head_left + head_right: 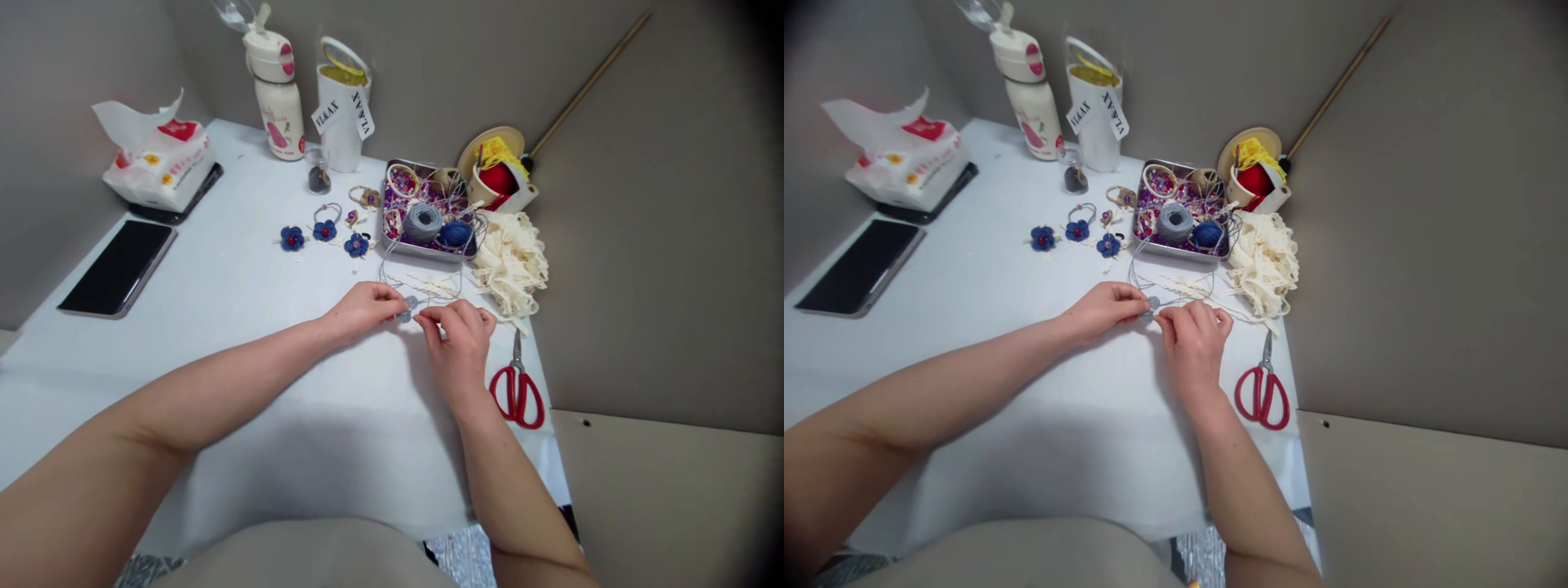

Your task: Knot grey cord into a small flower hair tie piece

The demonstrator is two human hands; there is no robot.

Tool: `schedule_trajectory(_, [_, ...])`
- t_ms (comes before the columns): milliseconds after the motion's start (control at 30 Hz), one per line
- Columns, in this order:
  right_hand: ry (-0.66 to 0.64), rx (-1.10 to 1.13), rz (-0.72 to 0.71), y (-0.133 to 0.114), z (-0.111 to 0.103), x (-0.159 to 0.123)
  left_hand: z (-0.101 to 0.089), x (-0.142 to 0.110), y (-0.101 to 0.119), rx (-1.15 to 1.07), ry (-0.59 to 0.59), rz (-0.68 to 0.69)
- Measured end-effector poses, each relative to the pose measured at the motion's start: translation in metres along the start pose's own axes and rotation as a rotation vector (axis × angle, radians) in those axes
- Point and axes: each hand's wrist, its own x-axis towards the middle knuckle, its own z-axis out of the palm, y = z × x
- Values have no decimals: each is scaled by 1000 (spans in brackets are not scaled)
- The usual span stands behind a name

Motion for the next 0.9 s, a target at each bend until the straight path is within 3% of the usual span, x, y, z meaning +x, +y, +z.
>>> schedule_trajectory(533, [2,-54,-23,0,0,0,2,-6,8,71,65,46])
schedule_trajectory(900, [-20,-75,-32,-1,-1,2,2,-4,0,197,75,142])
